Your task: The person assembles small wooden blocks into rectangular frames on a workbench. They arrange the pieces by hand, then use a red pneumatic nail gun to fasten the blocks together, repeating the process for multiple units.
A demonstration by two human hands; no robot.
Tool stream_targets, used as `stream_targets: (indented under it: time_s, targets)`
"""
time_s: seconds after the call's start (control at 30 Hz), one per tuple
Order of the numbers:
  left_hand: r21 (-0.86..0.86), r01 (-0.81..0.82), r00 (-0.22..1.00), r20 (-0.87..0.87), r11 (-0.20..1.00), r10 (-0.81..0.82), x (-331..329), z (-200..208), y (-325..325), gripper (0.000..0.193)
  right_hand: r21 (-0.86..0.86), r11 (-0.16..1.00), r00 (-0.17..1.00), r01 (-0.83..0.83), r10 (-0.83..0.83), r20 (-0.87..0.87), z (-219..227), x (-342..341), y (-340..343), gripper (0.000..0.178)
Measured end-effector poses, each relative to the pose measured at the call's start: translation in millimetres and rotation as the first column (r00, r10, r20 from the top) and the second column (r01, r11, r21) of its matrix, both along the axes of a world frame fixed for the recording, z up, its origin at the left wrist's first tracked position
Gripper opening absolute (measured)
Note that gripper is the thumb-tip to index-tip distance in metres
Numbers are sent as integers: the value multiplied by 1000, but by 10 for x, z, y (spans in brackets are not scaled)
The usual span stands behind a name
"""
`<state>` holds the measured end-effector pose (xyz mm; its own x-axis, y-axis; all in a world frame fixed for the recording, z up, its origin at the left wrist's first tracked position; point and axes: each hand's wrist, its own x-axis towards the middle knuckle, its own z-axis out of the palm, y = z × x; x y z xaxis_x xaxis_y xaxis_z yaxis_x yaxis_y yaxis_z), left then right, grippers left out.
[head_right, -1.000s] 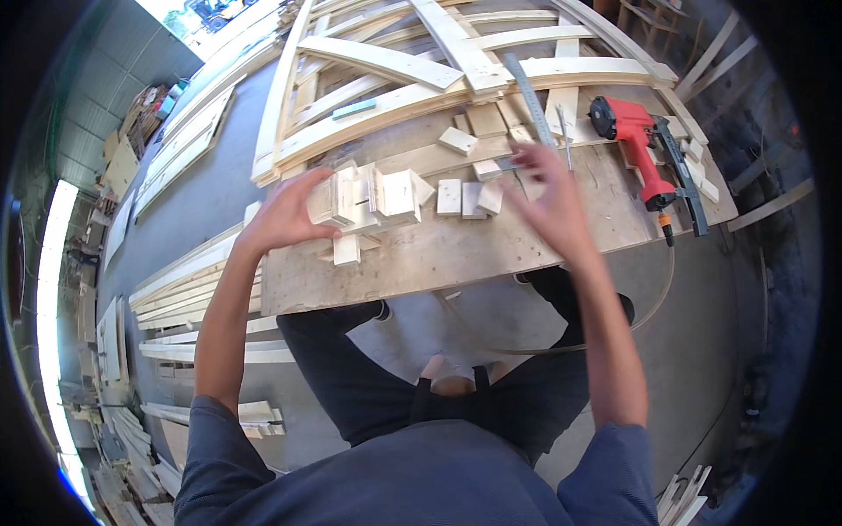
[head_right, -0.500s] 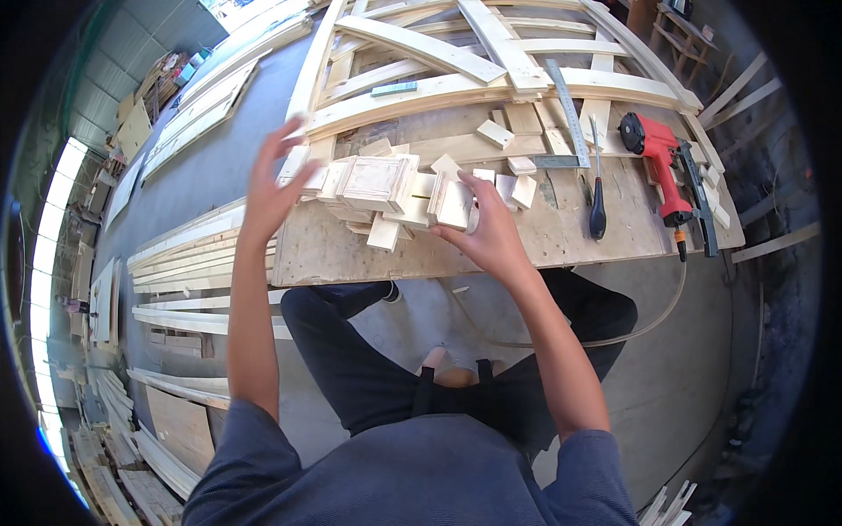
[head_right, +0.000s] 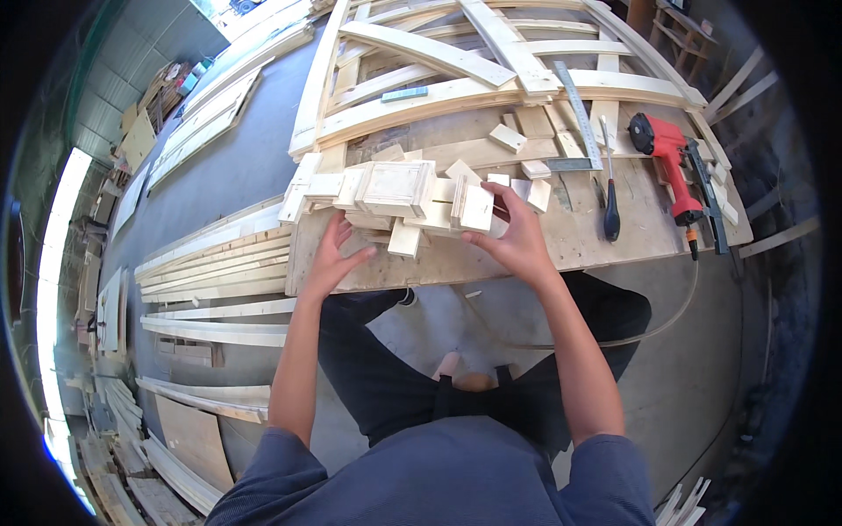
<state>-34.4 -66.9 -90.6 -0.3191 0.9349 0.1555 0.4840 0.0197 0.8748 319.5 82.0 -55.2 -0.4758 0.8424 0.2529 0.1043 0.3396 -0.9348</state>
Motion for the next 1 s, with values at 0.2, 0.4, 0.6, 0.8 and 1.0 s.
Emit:
stream_targets:
  time_s: [0.2,0.4,0.6,0.8,1.0]
  targets:
    - [5,79,968,237,997,-78,32,-48,319,68,-92,996,999,-17,14,-29,43,35,37,98]
    - [100,-26,996,89,995,17,110,-185,239,39,-2,984,981,178,-178,-81,-191,17,-36,93]
    - [59,-170,983,-54,984,173,271,-258,97,35,230,933,961,276,-274,-43,-464,306,-123,52]
    - [52,-306,949,-64,951,309,570,-238,-48,38,414,728,764,546,-636,111,-425,418,46,51]
    - [57,-266,963,-35,962,268,523,-174,-74,38,269,805,738,528,-592,323,-432,473,392,54]
